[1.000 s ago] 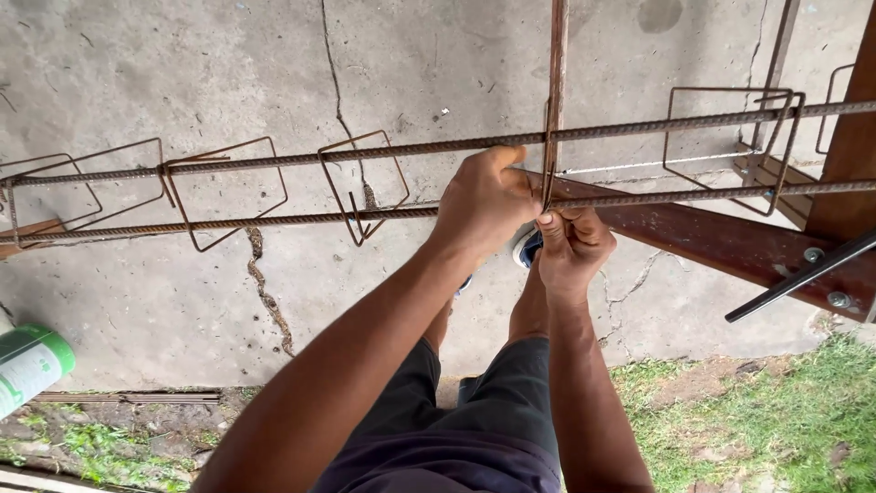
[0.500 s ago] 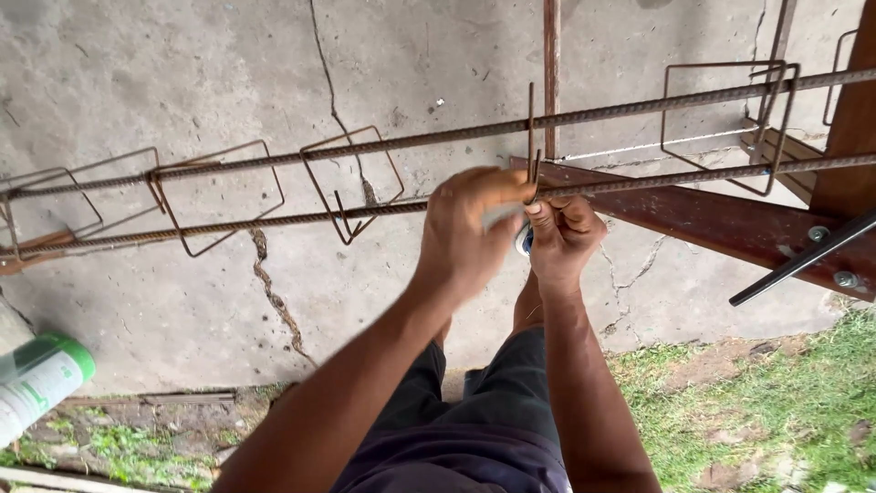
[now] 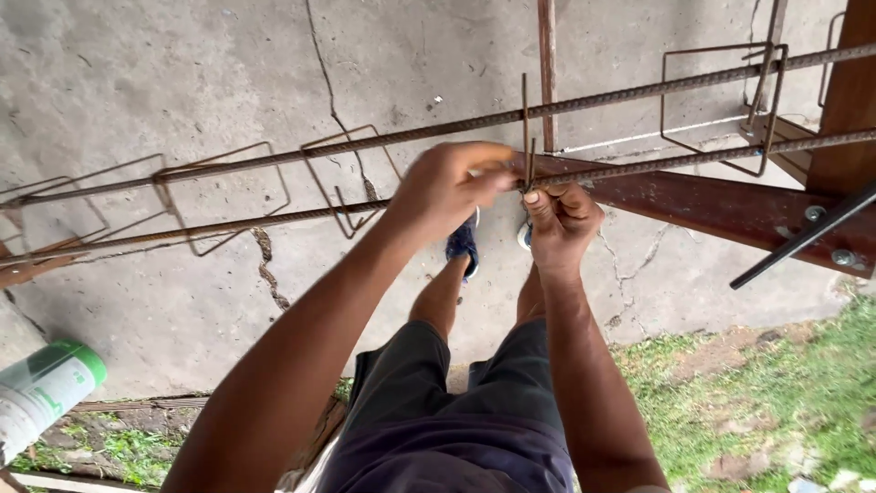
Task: The person ties steel rebar rods together using wire and a manual twisting tool. They wrap the wire around the intersection of the rods and twist it tight to secure the structure.
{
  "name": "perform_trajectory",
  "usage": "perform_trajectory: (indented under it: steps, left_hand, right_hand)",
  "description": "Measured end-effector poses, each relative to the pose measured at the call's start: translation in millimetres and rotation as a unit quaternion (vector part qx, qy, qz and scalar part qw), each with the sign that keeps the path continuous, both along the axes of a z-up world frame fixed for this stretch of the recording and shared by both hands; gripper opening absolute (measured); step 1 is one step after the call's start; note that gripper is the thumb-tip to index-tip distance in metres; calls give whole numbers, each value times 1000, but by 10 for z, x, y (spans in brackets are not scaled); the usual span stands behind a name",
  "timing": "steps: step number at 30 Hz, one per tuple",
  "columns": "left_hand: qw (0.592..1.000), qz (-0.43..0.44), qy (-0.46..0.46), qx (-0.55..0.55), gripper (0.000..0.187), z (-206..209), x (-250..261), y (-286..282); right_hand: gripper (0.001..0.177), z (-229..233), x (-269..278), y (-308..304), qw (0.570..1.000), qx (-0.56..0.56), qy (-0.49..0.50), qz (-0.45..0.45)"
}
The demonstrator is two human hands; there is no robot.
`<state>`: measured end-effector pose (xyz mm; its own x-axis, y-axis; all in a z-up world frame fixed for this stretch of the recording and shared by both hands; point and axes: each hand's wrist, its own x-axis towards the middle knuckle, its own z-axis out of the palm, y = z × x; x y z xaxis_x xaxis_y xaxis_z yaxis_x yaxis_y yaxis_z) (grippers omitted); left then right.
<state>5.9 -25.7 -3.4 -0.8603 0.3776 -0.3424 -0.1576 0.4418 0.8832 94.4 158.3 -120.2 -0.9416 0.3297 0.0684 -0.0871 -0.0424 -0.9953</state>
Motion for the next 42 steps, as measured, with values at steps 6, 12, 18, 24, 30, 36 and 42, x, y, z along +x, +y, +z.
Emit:
perform_trajectory:
  steps: [6,12,18,24,30,36,42]
  left_hand:
    - [935,-109,-319,109,51,-204,-333,171]
    - [957,-108,-259,68,20,-14,-364,252]
    - [972,-95,-214,36,11,98,-285,272]
    - [978,-91,-186,9,15,25,-257,236]
    - [978,-101,-179,-34,14,-16,-274,212]
    - [978,-120,-163,-54,25,-154,-287,219]
    - [980,-149,-126,-42,33,-281,-391,263]
  right_hand:
    - [15,280,-160,-75,1000,-2,-10,11]
    - [16,496,-126,-223,998,-52,-36,-23]
    - [15,1025,-124,-227,962,-118,-224,-102]
    - [18,1184,-62,4,892,-205,-403,11]
    - [21,1192,-38,-250,894,-155,-414,-74]
    - [16,1419,48,-986,852,-219,-367,-301]
    - [19,1159,234,-867,884,-111,-363,-274]
